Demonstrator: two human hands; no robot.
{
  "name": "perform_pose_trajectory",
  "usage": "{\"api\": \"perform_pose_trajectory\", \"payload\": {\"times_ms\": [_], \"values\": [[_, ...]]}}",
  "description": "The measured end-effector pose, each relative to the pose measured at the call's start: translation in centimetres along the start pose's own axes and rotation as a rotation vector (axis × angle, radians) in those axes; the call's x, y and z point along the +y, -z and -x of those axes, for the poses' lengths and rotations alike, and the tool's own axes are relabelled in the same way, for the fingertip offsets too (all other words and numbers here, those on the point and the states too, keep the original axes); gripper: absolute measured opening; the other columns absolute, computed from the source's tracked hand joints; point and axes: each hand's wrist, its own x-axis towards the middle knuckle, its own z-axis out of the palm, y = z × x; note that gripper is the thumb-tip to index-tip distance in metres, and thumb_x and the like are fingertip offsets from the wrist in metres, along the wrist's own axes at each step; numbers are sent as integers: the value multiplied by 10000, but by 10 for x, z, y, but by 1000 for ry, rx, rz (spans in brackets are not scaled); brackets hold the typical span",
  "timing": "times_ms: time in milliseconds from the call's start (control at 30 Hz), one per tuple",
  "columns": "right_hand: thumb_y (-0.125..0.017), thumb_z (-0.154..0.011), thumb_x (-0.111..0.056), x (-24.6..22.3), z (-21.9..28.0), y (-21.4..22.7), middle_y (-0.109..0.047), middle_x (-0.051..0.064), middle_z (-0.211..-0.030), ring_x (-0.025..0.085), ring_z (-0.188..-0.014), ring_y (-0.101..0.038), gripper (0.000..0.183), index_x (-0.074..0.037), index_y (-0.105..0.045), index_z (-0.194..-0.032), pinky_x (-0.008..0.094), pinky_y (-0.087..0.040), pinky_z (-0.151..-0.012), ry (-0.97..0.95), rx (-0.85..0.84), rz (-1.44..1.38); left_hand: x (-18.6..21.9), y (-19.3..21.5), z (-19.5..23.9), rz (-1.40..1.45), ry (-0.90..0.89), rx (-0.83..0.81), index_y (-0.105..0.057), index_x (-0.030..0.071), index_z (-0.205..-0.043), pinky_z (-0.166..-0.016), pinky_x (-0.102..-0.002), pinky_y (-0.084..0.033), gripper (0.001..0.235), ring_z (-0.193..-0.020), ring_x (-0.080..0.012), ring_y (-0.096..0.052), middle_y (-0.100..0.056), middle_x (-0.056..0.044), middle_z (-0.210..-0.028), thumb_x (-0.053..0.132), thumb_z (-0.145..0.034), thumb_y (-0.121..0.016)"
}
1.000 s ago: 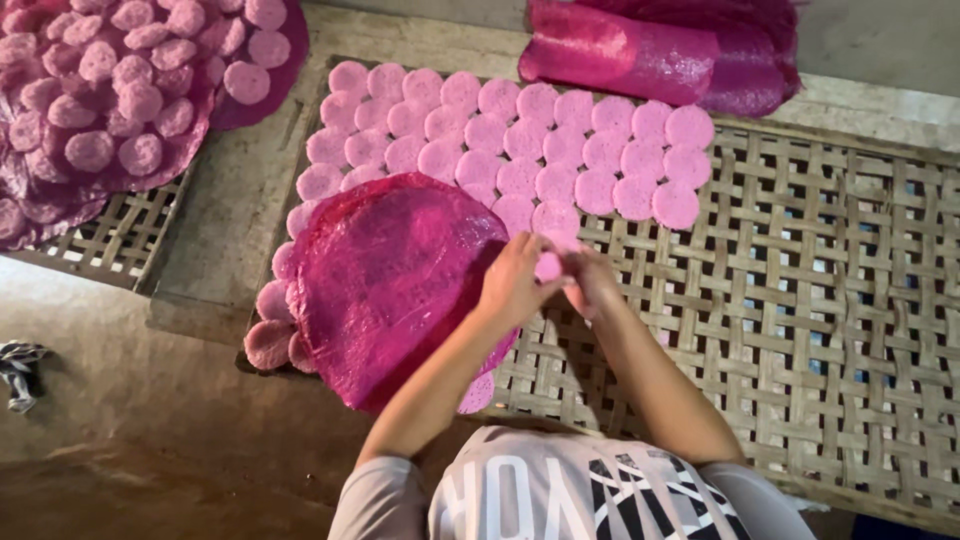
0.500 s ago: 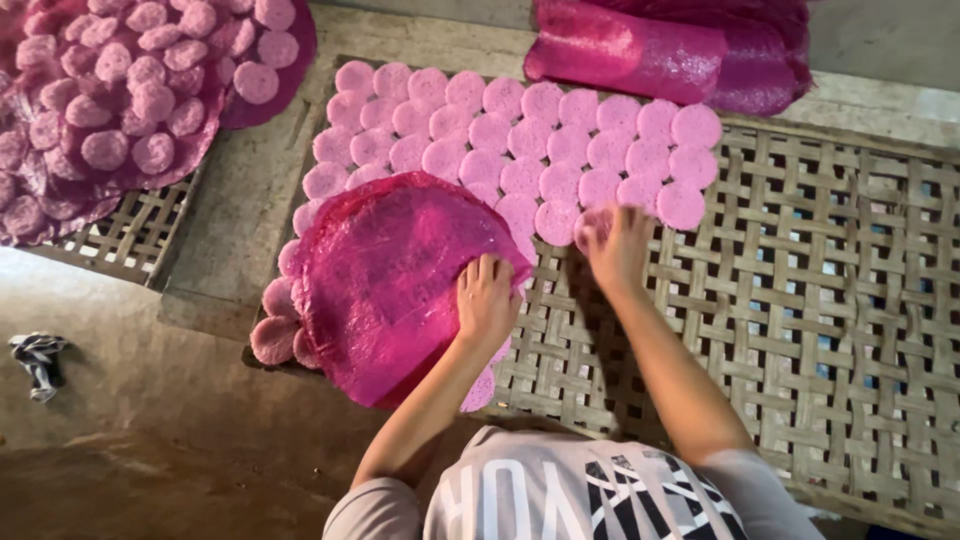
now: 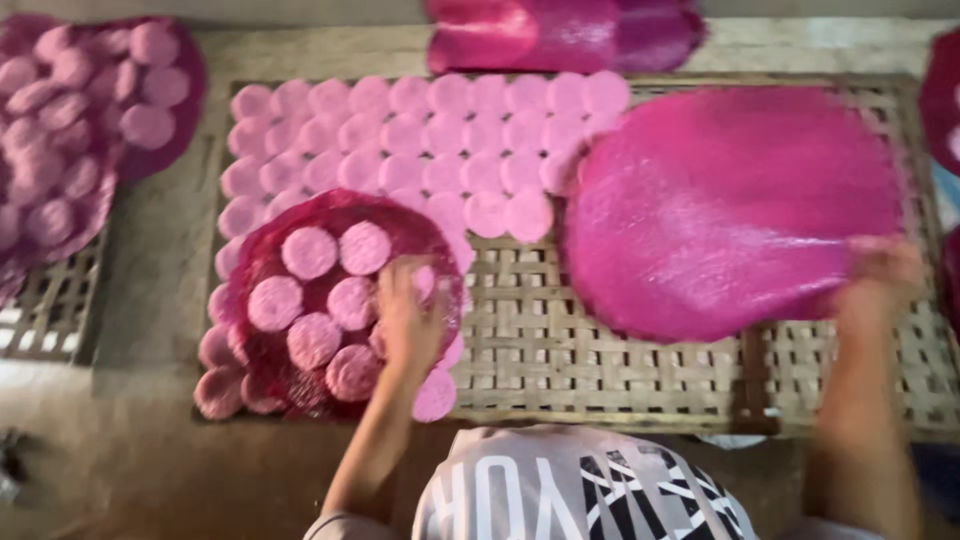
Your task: The person arranges pink circular foam discs onto a woven mat, forming a dense rectangular pattern. They repeatedly pick up discs from a pile on the left and place them in rows on the mat, occasionally adjusting the position of the discs to fit the pattern.
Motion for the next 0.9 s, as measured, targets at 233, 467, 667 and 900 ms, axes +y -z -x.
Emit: {"api": "perform_pose_trajectory", "payload": {"times_ms": [233, 467, 667, 900], "values": [[-584, -1129, -223, -39, -7, 85, -579, 62, -1139, 179, -1014, -619, 150, -75, -599, -1148, 337, -549, -943, 94, 348, 358, -46, 5, -8, -386, 68, 43, -639, 104, -1234, -1041, -565, -363, 344, -1167, -291, -552, -611, -140, -1217, 218, -917, -712], [-549, -1118, -229, -2, -28, 48, -526, 85, -1217, 183, -1030, -585, 195, -50, -588, -1183, 339, -535, -906, 48, 286, 879, -115, 4, -29, -572, 178, 33, -644, 152, -1352, -1045, -583, -345, 469, -1244, -372, -507, -601, -130, -1334, 293, -910, -717], [-520, -1109, -234, 38, 4, -25, -482, 104, -1284, 186, -1044, -555, 238, -28, -579, -1213, 339, -523, -875, 462, 249, 1008, -132, -8, -52, -569, 382, -69, -560, 80, -1440, -1138, -556, -308, 549, -1367, -366, -435, -493, -171, -1451, 339, -966, -655], [-580, -1078, -271, 123, 167, -205, -434, 112, -1417, 205, -1175, -572, 316, -37, -508, -1277, 356, -511, -1033, 379, -574, 476, -139, 18, -100, -804, 438, -361, -685, 78, -1131, -1081, -582, -355, 320, -1383, -454, -396, -423, -263, -1510, 308, -911, -662]]}}
